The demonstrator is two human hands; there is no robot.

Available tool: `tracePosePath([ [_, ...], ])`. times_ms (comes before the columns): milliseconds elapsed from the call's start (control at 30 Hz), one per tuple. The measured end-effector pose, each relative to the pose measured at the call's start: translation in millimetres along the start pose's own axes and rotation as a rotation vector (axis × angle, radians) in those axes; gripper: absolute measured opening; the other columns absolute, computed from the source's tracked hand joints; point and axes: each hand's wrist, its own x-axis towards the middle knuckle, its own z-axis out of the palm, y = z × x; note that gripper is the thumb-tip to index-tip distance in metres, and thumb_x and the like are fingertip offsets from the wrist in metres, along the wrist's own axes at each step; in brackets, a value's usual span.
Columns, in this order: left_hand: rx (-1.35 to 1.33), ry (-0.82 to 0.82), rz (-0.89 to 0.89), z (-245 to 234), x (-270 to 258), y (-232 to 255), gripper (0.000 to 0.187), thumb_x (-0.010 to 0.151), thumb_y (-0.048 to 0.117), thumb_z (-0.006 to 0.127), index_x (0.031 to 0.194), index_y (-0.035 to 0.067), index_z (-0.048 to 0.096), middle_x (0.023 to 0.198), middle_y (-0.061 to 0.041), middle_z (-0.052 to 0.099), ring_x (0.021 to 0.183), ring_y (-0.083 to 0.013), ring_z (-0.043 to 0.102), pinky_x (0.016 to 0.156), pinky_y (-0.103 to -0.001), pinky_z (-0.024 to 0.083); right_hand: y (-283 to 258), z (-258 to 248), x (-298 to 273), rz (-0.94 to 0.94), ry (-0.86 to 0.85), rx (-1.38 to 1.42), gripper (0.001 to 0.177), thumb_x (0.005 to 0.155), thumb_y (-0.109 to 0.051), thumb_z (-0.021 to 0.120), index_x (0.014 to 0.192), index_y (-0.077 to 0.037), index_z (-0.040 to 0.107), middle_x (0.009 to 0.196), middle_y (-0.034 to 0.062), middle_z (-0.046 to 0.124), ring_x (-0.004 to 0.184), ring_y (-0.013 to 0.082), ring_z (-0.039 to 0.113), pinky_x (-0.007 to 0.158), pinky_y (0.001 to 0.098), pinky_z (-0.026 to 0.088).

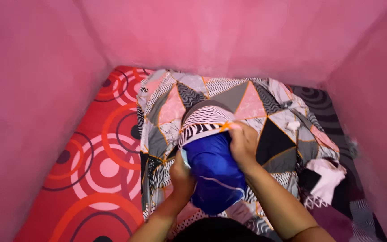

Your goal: The person places a blue cylindrical pillow on a patterned bedsheet, then wraps it with a patchwork fabric. They tuck the fabric around the pillow, pull the drawstrings to tighten the bundle, and tie the strings to secure it.

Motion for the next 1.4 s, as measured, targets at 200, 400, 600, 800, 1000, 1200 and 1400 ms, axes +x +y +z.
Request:
tracePosePath([
  [200,-0.06,0.066,0.246,13.4,15.2,-32.4,0.013,0.089,0.016,0.067,0.095,0.004,0.065,0.075,-0.016,0.067,0.066,-0.0334,0.068,0.057,-0.043,0.05,-58.3,-36.6,-0.7,-0.34,-0.042,0.4,0.022,0.077,-0.018,0.067,0.076,0.001,0.057,0.073,0.0105,0.056,0.06,0.0201,0.049,0.064,0.0301,0.039],
  [400,0.202,-0.192,-0.074,56.4,5.5,-126.4,0.007,0.088,0.012,0.064,0.085,0.006,0.066,0.078,-0.022,0.065,0.073,-0.0418,0.065,0.06,-0.048,0.049,104.8,-17.7,-78.4,-0.188,-0.076,-0.141,0.032,0.095,-0.027,0.062,0.086,0.004,0.068,0.08,0.0165,0.067,0.075,0.0296,0.066,0.085,0.0406,0.053],
  [600,0.107,-0.311,-0.224,93.3,-42.0,-141.4,0.018,0.073,0.008,0.062,0.088,0.011,0.072,0.078,-0.024,0.068,0.077,-0.0453,0.069,0.064,-0.053,0.053,244.7,-57.2,-126.6,0.616,-0.175,-0.145,0.045,0.101,-0.038,0.053,0.092,-0.001,0.077,0.081,0.0091,0.073,0.074,0.0186,0.068,0.074,0.0391,0.054],
  [800,0.306,-0.286,-0.375,97.9,-39.1,-118.8,0.013,0.075,0.008,0.061,0.083,0.012,0.07,0.077,-0.022,0.07,0.075,-0.0459,0.067,0.066,-0.055,0.05,183.2,-53.2,-124.3,0.432,-0.37,0.167,0.058,0.09,-0.036,0.072,0.13,0.003,0.058,0.11,0.0089,0.067,0.104,0.0174,0.062,0.09,0.0365,0.05],
  [1000,0.283,-0.287,-0.326,86.7,-12.4,-93.9,0.009,0.083,0.015,0.063,0.081,0.012,0.072,0.078,-0.023,0.069,0.076,-0.046,0.067,0.065,-0.054,0.05,126.3,-11.3,-112.0,0.476,-0.371,-0.33,0.064,0.066,-0.033,0.084,0.122,-0.007,0.067,0.095,0.0146,0.078,0.086,0.0287,0.075,0.08,0.0433,0.058],
  [1200,0.309,-0.636,-0.313,73.4,-18.9,-52.1,0.046,0.072,0.053,0.085,0.082,0.011,0.071,0.077,-0.018,0.071,0.075,-0.0398,0.071,0.067,-0.05,0.054,188.4,3.8,-107.9,0.682,-0.186,-0.515,0.035,0.079,-0.03,0.078,0.106,-0.007,0.078,0.084,0.02,0.074,0.079,0.0352,0.074,0.074,0.0461,0.057],
  [1400,0.342,-0.692,-0.204,67.1,-9.0,-53.0,0.048,0.06,0.045,0.089,0.09,0.013,0.069,0.082,-0.018,0.072,0.081,-0.041,0.07,0.071,-0.052,0.054,239.2,-30.2,-129.6,0.575,-0.206,0.17,0.03,0.086,-0.02,0.072,0.11,-0.002,0.071,0.092,0.0058,0.073,0.081,0.0204,0.067,0.073,0.0351,0.054],
])
